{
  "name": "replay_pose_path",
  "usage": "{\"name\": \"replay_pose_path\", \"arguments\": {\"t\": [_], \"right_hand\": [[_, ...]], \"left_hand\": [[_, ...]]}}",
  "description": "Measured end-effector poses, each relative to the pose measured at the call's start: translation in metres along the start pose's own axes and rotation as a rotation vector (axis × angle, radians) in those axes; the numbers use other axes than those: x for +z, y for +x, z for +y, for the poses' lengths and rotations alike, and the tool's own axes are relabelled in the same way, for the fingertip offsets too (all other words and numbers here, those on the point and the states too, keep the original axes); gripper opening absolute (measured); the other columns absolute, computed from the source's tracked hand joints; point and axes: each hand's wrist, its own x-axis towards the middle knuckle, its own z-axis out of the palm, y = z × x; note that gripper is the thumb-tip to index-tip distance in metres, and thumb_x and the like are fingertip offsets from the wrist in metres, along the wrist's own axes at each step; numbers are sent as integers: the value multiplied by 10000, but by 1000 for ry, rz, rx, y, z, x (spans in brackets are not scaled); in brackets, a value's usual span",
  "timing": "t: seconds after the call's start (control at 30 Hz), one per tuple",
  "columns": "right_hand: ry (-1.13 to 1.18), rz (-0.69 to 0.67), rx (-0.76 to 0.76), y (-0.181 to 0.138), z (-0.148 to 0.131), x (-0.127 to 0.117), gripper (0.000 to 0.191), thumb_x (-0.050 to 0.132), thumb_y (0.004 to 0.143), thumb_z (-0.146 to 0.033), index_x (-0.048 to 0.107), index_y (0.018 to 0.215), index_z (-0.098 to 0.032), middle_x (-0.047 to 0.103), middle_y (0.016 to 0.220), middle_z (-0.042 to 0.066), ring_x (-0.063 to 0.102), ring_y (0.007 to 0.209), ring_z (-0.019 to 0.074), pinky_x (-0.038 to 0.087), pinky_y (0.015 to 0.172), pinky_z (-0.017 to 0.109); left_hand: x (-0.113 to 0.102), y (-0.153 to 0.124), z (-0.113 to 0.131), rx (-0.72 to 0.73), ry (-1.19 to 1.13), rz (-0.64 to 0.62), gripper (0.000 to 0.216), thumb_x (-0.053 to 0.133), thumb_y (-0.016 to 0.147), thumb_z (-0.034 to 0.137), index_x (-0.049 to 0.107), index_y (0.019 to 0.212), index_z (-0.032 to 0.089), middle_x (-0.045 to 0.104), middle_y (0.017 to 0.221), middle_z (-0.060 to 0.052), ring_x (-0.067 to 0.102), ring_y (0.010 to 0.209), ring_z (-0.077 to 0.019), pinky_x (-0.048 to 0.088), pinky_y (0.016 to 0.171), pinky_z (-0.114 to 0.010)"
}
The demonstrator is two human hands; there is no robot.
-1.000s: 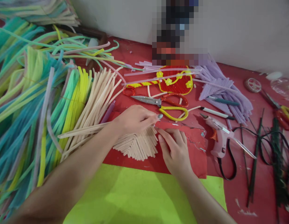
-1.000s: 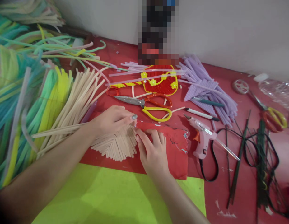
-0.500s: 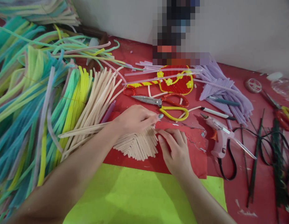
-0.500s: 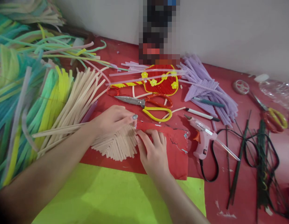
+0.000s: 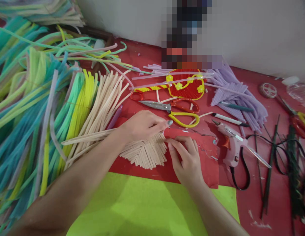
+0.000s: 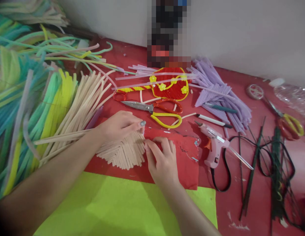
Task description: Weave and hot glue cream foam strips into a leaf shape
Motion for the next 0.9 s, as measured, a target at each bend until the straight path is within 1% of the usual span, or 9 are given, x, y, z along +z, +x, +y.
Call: {"name": "replay_pose_path", "arguments": {"t": [0.23,0.43,0.5,0.6,0.67,0.77,0.9], "right_hand": [[-19,-22,6,0,1,1,236,484,914,-165,651,1072,-218,568,959,86,510,849,208,436,727,367],[-43,-44,-20,2,1,0,293,475,925,-158,607,1175,-235,551,946,78,489,838,198,430,725,354],[-47,-45,-21,1,1,0,263,478,925,-161,613,1139,-231,551,943,75,491,835,197,427,727,354],[-25,-26,5,1,1,0,191,465,930,-155,620,1027,-211,563,934,72,498,824,194,420,721,348],[-17,-23,16,1,1,0,194,458,934,-156,614,1032,-213,567,935,70,499,817,191,417,716,343],[-37,-38,-3,2,-1,0,231,470,932,-174,614,1102,-236,563,945,68,497,822,194,419,721,347],[-7,-22,15,2,-1,0,166,507,920,-198,627,1033,-221,556,937,68,514,843,195,432,742,353]], "left_hand": [[-1,0,2,-11,-3,-5,499,301,950,390,646,670,162,646,628,-9,544,592,-102,377,638,-251],[-1,0,1,-9,3,0,493,303,953,382,634,660,166,632,609,-2,530,573,-97,371,612,-243],[0,0,1,-6,3,1,494,300,955,384,636,665,167,636,616,-4,540,582,-99,375,614,-241],[0,0,1,2,5,5,500,296,958,390,636,666,168,639,619,-6,549,591,-99,378,615,-237],[0,0,1,2,7,4,500,297,957,388,635,662,167,639,618,-6,549,588,-98,377,612,-236],[-1,0,2,-4,6,-1,496,301,954,383,637,662,166,641,617,-6,550,585,-97,380,618,-237],[-1,0,2,-4,4,2,505,292,957,386,640,667,166,642,620,-5,551,587,-98,385,627,-238]]}}
